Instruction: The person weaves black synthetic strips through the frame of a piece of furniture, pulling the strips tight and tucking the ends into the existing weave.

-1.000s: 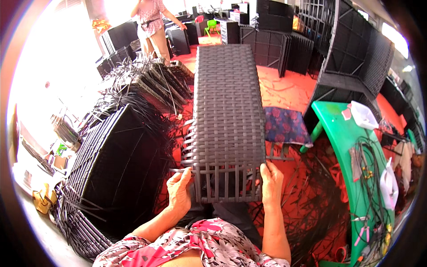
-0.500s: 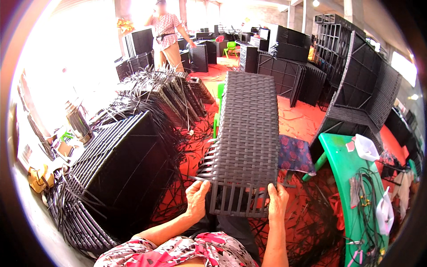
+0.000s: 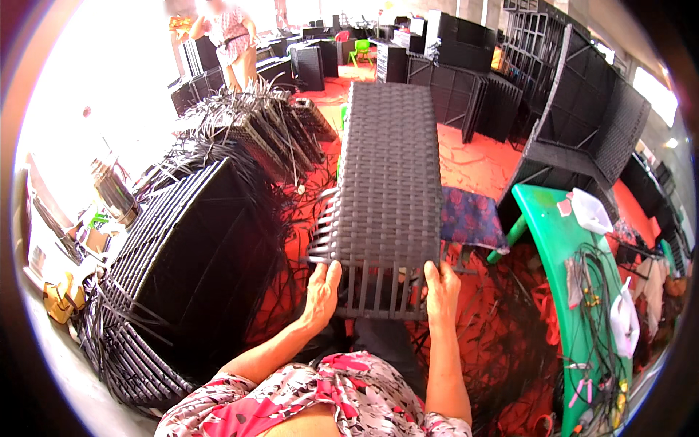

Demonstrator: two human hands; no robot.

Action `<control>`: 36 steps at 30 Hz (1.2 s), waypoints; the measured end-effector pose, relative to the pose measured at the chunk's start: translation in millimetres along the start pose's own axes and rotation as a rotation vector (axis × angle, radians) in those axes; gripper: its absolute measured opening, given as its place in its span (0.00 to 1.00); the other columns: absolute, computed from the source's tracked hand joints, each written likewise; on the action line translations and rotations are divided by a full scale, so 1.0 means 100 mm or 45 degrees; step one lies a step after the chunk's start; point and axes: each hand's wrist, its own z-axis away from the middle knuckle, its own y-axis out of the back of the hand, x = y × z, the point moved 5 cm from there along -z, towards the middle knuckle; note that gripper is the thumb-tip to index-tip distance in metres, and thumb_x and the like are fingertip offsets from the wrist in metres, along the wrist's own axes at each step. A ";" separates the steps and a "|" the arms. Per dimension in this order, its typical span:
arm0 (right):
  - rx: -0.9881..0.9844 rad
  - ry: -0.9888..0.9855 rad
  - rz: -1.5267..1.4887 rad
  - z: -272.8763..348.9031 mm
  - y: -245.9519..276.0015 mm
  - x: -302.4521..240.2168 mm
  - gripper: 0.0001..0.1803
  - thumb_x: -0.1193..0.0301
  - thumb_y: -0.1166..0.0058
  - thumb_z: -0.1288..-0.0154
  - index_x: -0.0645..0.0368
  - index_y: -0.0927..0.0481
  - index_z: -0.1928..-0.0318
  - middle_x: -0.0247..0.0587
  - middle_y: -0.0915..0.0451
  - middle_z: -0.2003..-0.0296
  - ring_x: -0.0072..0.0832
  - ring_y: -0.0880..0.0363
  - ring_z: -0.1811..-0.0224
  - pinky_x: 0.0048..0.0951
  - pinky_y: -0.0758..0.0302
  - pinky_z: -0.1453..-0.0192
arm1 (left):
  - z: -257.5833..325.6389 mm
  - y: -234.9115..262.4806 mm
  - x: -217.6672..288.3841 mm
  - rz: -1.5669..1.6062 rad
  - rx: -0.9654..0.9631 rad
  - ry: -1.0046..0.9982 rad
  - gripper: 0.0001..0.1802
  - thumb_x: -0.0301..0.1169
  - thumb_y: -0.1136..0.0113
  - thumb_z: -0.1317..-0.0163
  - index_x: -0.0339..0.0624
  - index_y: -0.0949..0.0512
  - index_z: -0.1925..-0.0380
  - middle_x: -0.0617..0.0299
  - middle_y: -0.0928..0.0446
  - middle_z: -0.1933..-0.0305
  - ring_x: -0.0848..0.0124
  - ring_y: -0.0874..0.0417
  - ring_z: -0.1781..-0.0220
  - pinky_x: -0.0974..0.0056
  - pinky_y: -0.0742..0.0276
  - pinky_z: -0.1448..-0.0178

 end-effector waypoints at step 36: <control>-0.160 -0.449 -0.651 0.40 0.11 0.31 0.24 0.56 0.56 0.29 0.64 0.25 0.48 0.40 0.19 0.59 0.25 0.21 0.65 0.25 0.24 0.61 | 0.28 0.17 0.04 -0.200 -0.267 0.041 0.22 0.43 0.52 0.32 0.35 0.30 0.49 0.42 0.30 0.52 0.47 0.29 0.49 0.52 0.34 0.44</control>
